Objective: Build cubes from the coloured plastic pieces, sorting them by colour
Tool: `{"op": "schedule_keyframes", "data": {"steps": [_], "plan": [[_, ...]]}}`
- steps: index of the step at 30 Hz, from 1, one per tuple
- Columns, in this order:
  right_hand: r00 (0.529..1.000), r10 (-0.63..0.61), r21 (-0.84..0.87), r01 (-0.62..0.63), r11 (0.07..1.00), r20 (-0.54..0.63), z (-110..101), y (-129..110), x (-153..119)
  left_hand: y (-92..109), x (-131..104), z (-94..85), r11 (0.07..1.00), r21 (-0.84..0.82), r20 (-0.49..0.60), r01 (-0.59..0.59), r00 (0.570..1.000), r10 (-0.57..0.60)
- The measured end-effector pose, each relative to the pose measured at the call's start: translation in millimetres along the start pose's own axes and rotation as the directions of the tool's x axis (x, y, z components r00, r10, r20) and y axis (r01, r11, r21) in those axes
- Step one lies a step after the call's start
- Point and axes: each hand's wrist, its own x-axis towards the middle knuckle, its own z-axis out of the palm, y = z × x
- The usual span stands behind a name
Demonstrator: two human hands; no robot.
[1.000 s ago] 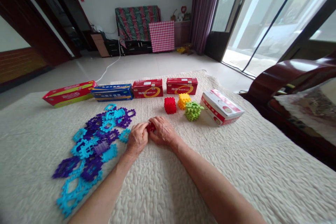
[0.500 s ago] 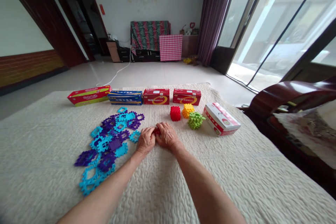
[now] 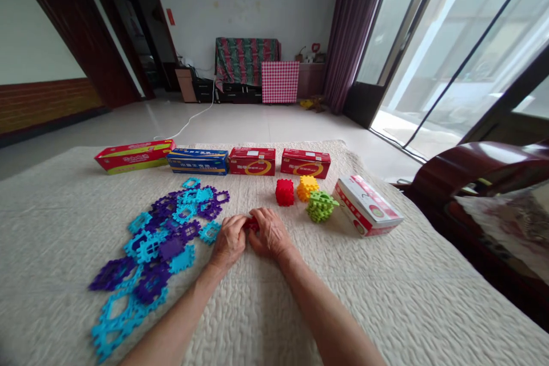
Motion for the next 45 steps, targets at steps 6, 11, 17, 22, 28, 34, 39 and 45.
{"op": "schedule_keyframes", "data": {"steps": [6, 11, 17, 22, 28, 34, 39, 45], "plan": [[0.998, 0.053, 0.046, -0.054, 0.997, 0.025, -3, -2, -6, -5, -7, 2.8, 0.999, -0.005, -0.01, -0.045, 0.999, 0.045], [0.994, 0.11, 0.089, -0.111, 0.99, 0.02, -2, -4, -8, -7, -13, 1.6, 0.997, -0.031, -0.018, -0.07, 0.997, 0.07], [0.998, 0.067, 0.065, -0.068, 0.996, 0.02, -1, -4, -4, -7, -9, -0.7, 0.997, -0.051, -0.005, -0.057, 0.998, 0.057], [0.998, 0.055, 0.038, -0.054, 0.998, -0.015, 0, -7, -8, -6, -7, -4.6, 0.997, -0.045, 0.022, -0.067, 0.997, 0.068], [0.998, 0.046, 0.063, -0.044, 0.997, -0.032, 0, -5, -9, -9, -3, -0.5, 0.997, -0.046, 0.0, -0.061, 0.998, 0.061], [0.997, 0.057, 0.102, -0.052, 0.993, -0.048, 0, -2, -8, -10, 4, 2.5, 0.997, -0.051, 0.001, -0.065, 0.998, 0.065], [0.991, 0.103, 0.073, -0.097, 0.993, -0.089, -5, -4, -17, -11, 2, 2.3, 0.993, -0.103, -0.029, -0.049, 0.998, 0.047], [0.992, 0.11, 0.117, -0.103, 0.988, -0.055, -12, 0, -27, -11, 3, 4.6, 0.993, -0.109, -0.056, -0.043, 0.998, 0.037]]}}
